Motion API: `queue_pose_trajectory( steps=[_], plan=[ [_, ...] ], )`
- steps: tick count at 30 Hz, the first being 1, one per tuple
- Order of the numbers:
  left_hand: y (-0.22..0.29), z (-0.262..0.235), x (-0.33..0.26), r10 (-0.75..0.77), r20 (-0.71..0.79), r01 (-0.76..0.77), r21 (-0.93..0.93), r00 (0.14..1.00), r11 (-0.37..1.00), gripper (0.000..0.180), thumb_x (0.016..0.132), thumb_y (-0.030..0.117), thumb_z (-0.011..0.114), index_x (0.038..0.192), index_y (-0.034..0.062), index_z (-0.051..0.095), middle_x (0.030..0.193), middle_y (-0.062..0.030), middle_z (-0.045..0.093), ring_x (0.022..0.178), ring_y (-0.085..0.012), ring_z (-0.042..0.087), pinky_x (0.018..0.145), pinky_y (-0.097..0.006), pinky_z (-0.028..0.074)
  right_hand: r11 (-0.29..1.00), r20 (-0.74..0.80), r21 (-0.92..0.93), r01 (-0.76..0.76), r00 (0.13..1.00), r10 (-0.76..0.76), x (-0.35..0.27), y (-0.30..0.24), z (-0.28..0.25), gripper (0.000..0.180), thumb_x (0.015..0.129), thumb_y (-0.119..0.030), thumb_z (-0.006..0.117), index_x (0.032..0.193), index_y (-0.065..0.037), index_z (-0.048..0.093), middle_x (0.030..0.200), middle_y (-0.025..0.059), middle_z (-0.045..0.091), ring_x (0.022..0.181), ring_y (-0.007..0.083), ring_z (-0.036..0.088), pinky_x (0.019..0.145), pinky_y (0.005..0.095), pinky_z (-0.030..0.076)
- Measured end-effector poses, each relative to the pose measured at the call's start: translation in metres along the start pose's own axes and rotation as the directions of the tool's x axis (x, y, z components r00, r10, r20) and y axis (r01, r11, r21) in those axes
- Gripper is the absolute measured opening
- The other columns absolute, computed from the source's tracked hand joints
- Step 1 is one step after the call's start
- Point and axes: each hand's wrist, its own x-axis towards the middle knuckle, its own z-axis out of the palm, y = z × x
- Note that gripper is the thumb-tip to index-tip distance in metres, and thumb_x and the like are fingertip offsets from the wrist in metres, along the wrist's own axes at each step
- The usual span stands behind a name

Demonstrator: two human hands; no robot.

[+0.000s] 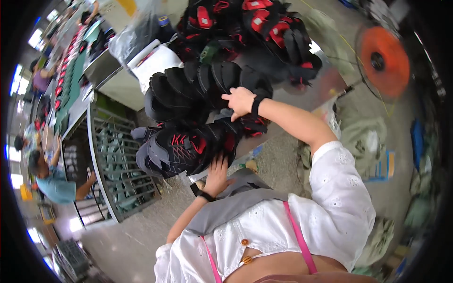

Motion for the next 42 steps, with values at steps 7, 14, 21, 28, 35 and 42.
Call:
queue_pose_trajectory(
  steps=[7, 14, 21, 28, 35, 42],
  plan=[
    [0.006, -0.016, 0.011, -0.468, -0.288, 0.389, -0.291, 0.835, 0.874, 0.027, 0.07, 0.013, 0.071, 0.086, -0.0023, 0.055, 0.075, -0.0224, 0.057, 0.069, -0.0386, 0.055, 0.061, -0.036, 0.045, 0.993, 0.068, 0.071, 0.095, 0.993, -0.1, -0.053, 0.058, -0.027, 0.053, 0.051, -0.046, 0.075, 0.095, -0.017, 0.062, 0.111, 0.0108, 0.046, 0.089, 0.0282, 0.053, 0.071, 0.0365, 0.048],
    [-0.022, -0.105, -0.011, -0.586, -0.33, 0.518, -0.276, 0.74, 0.81, 0.045, 0.072, 0.009, 0.068, 0.112, 0.0035, 0.048, 0.099, -0.0184, 0.055, 0.094, -0.028, 0.055, 0.081, -0.029, 0.042, 0.989, 0.177, 0.141, 0.038, 0.982, -0.063, -0.064, 0.059, -0.027, 0.048, 0.054, -0.042, 0.073, 0.093, -0.016, 0.061, 0.104, 0.0126, 0.049, 0.077, 0.028, 0.06, 0.064, 0.0387, 0.049],
    [-0.035, -0.096, -0.009, -0.59, -0.41, 0.593, -0.135, 0.696, 0.794, 0.053, 0.071, 0.011, 0.068, 0.12, 0.011, 0.047, 0.092, -0.0126, 0.043, 0.079, -0.0283, 0.049, 0.072, -0.033, 0.042, 0.98, -0.101, 0.137, 0.146, 0.986, -0.133, -0.055, 0.042, 0.001, 0.04, 0.055, -0.039, 0.073, 0.083, -0.013, 0.062, 0.098, 0.0101, 0.049, 0.075, 0.0275, 0.058, 0.061, 0.0361, 0.05],
    [-0.016, -0.098, -0.034, -0.628, -0.259, 0.62, -0.124, 0.734, 0.775, 0.055, 0.068, 0.011, 0.07, 0.119, 0.015, 0.05, 0.096, -0.0122, 0.044, 0.085, -0.0303, 0.052, 0.072, -0.036, 0.045, 0.973, 0.112, 0.14, 0.185, 0.973, -0.201, -0.064, 0.054, -0.016, 0.05, 0.062, -0.049, 0.067, 0.097, -0.015, 0.06, 0.107, 0.0131, 0.049, 0.07, 0.0302, 0.06, 0.063, 0.039, 0.049],
    [-0.049, -0.159, -0.011, -0.416, -0.406, 0.449, -0.015, 0.814, 0.893, 0.053, 0.059, 0.017, 0.075, 0.107, 0.0108, 0.053, 0.114, -0.0158, 0.039, 0.112, -0.0375, 0.035, 0.093, -0.048, 0.031, 0.937, -0.156, 0.28, 0.211, 0.973, -0.172, 0.016, 0.035, -0.07, 0.057, 0.061, -0.024, 0.074, 0.113, -0.015, 0.052, 0.121, 0.0085, 0.044, 0.075, 0.0293, 0.06, 0.064, 0.038, 0.05],
    [-0.106, -0.179, 0.087, -0.377, -0.049, 0.38, 0.125, 0.925, 0.917, 0.083, 0.058, 0.043, 0.076, 0.129, 0.0219, 0.04, 0.141, -0.0163, 0.018, 0.129, -0.0456, 0.009, 0.095, -0.061, 0.027, 0.944, -0.064, 0.043, 0.328, 0.944, -0.325, 0.167, -0.031, -0.102, 0.055, 0.059, -0.017, 0.074, 0.109, -0.009, 0.053, 0.108, 0.0107, 0.054, 0.078, 0.0283, 0.062, 0.064, 0.0377, 0.05]
  ],
)
